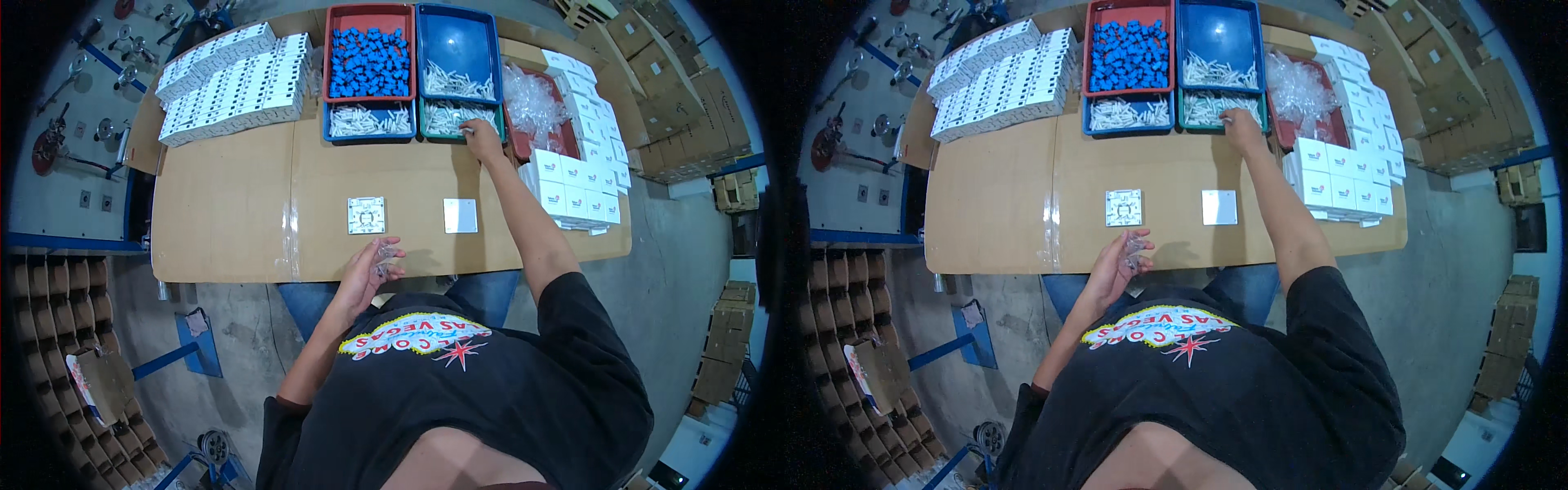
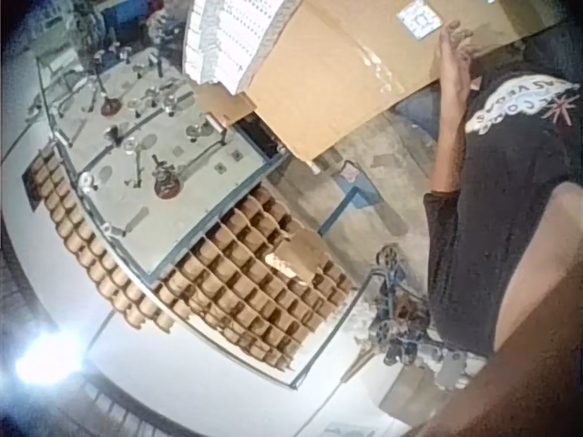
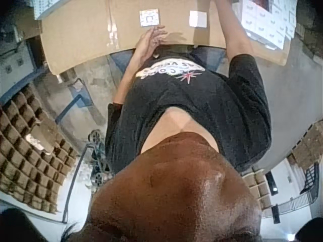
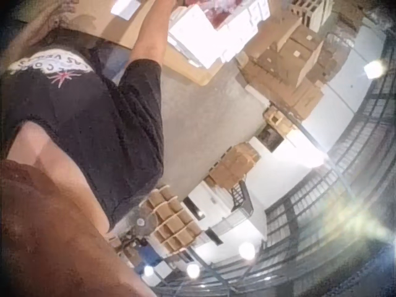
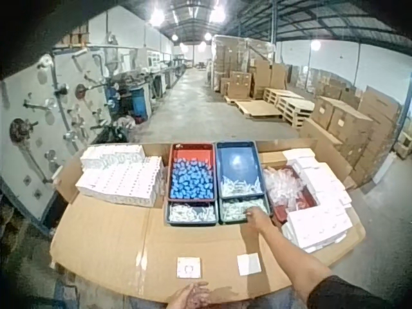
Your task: The person assembles small electronic components into white rectangular boxes. They place a blue plastic piece and a small bag of white connectors into the box, then close the lid and stack the finished unit. The process is repeated with multiple units on a workbench.
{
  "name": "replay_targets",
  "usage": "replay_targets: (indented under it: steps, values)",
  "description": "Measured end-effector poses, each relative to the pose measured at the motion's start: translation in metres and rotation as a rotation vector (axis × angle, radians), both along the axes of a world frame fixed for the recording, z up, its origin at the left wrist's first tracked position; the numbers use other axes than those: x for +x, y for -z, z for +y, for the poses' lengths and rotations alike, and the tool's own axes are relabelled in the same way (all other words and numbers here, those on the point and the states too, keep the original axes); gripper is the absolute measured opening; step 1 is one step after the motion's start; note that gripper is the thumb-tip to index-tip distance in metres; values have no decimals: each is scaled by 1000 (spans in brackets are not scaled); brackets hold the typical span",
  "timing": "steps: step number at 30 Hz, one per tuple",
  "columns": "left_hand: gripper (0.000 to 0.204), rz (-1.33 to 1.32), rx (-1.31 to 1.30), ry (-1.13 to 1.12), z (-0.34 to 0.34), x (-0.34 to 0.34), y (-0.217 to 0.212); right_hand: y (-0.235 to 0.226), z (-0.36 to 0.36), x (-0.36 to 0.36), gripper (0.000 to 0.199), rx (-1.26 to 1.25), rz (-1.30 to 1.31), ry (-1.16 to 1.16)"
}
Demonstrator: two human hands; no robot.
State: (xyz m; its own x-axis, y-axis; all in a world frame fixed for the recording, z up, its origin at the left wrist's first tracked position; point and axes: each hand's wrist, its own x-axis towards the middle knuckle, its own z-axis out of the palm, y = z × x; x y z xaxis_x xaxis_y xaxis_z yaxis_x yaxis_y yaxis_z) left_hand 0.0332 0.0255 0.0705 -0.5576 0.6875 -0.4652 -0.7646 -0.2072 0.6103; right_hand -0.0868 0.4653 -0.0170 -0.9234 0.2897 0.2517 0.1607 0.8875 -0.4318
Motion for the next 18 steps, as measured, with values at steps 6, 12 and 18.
replay_targets:
  steps: [6,12,18]
  values:
    - [45,45,-8,10,2,2,5,-22,-5,-25,21,-8,-334,-2]
    - [46,22,16,17,6,3,-7,3,24,-21,29,66,-73,-44]
    - [49,-69,192,-106,3,-5,4,-32,-26,23,21,-878,70,171]
